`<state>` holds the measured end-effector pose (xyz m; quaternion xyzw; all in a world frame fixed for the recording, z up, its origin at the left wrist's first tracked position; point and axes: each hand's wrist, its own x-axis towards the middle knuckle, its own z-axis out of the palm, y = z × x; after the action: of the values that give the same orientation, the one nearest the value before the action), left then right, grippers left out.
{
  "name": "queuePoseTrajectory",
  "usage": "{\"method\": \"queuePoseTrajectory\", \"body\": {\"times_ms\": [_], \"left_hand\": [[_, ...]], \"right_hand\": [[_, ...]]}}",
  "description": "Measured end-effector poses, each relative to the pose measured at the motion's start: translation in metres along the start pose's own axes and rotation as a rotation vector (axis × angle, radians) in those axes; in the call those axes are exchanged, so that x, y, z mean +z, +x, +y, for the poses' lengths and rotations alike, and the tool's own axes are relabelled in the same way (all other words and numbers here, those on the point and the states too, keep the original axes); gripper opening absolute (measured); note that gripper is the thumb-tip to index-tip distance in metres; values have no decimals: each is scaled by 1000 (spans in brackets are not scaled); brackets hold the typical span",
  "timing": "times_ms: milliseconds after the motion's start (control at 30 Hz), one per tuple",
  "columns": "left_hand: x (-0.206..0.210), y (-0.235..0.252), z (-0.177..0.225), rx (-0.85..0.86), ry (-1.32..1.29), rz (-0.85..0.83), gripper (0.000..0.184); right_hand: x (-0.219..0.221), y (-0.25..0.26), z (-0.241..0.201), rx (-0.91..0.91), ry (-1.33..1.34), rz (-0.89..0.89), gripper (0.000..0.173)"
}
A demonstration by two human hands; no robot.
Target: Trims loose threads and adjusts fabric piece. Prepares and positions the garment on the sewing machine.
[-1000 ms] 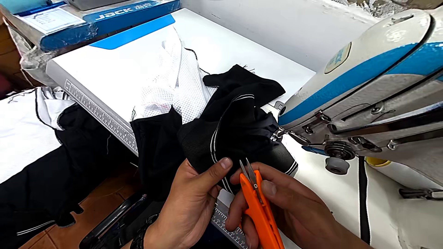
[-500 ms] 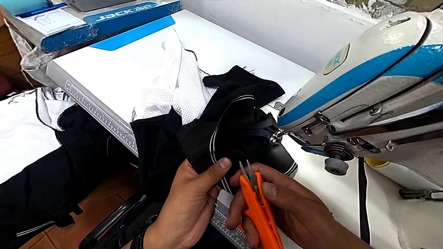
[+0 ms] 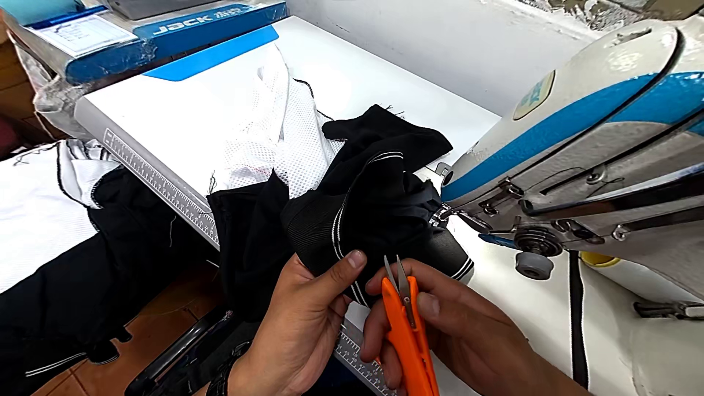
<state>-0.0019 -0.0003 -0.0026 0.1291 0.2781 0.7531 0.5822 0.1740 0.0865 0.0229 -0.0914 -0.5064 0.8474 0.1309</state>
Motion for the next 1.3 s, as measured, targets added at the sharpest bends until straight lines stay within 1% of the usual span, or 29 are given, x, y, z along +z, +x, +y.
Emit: {"method": "queuePoseTrajectory", "body": {"times_ms": [300,400,467,633,967,1200,1300], "left_hand": [[1,0,0,7,0,6,30],[0,-1,0,-13,-5,2,29],[0,0,1,-25,2,6,26],[0,1,0,1,2,2,29],[1,0,0,12,3,5,29],[1,0,1,-23,11,6,24],[1,1,1,-9,-6,3,26]], "right_hand": [[-1,-1,-3,31,8,25,40],[-1,0,0,-9,-27,20,38],[-2,1,3,-39,-36,0,33],[-2,0,-1,10,11,-12,35],[-1,-1,-3,33,73,9,37],[-3,1,3,-43,-23,7,32],[-3,0,0,-6,14,-8,34]]}}
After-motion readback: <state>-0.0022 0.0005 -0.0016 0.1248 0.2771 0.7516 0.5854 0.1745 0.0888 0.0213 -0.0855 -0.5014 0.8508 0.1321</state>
